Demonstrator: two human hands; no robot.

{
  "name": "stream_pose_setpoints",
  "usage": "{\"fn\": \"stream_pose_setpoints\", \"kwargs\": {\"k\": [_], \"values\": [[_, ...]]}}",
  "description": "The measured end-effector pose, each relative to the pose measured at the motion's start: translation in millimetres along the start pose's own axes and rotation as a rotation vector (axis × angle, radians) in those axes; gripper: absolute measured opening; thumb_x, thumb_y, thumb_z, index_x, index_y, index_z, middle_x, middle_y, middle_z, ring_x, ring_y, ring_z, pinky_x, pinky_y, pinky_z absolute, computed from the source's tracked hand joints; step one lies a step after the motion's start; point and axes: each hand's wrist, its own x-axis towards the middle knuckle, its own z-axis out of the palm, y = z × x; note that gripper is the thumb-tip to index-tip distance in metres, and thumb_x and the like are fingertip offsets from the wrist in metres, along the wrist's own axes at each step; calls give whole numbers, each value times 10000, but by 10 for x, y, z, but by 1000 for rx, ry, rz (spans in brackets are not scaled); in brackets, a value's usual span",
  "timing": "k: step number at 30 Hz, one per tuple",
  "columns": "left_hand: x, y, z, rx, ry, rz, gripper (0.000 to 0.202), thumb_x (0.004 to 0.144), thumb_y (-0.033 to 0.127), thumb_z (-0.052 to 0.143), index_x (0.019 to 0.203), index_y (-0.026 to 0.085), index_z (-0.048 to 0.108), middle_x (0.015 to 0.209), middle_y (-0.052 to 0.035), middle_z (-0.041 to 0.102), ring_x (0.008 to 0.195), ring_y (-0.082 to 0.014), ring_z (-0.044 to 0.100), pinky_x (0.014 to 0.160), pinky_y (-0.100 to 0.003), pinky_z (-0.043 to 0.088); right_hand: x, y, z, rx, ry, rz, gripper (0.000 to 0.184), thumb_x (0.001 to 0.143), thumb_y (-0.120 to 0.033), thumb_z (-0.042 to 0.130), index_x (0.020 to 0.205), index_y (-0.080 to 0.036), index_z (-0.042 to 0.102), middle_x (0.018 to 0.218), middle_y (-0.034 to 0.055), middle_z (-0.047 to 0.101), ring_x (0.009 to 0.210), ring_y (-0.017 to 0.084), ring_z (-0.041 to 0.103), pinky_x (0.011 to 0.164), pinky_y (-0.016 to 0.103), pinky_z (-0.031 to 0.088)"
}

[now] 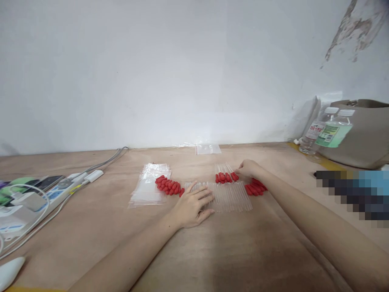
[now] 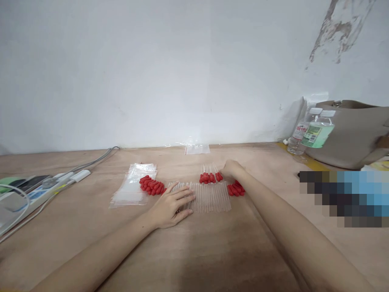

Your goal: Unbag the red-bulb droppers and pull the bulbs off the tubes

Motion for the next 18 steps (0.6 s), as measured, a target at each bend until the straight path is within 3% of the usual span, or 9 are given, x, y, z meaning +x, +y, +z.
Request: {"fn": "stream_pose_setpoints", "kwargs": {"k": [6,11,15,18], "values": [[3,-48,27,-1,-2,-14,358,851,413,452,1149,226,517,1173,-47,557,1138,-193,455,1039,-452,198,75,-122,82,-15,-61,98,144,598,-234,631,516,-128,578,508,48,548,546,170,543,474,256,397],[-7,-31,-1,-8,20,-18,404,823,448,478,1153,219,519,1206,-67,522,1179,-217,408,1037,-456,218,19,-168,-3,8,-87,124,135,588,-188,623,485,-132,555,422,15,484,445,144,486,416,251,357],[-14,-24,-27,6,77,-32,396,836,422,464,1167,209,506,1195,-80,525,1182,-228,400,1033,-471,223,-90,-189,-176,48,-42,46,202,654,-207,566,468,-131,552,401,15,460,420,134,458,414,248,318],[-25,-28,-16,22,155,-52,435,855,354,446,1251,177,416,1218,-97,504,1178,-223,402,1030,-460,245,-301,-181,-221,113,73,-94,232,771,-278,460,674,-134,615,554,29,557,534,128,506,488,233,357]]}}
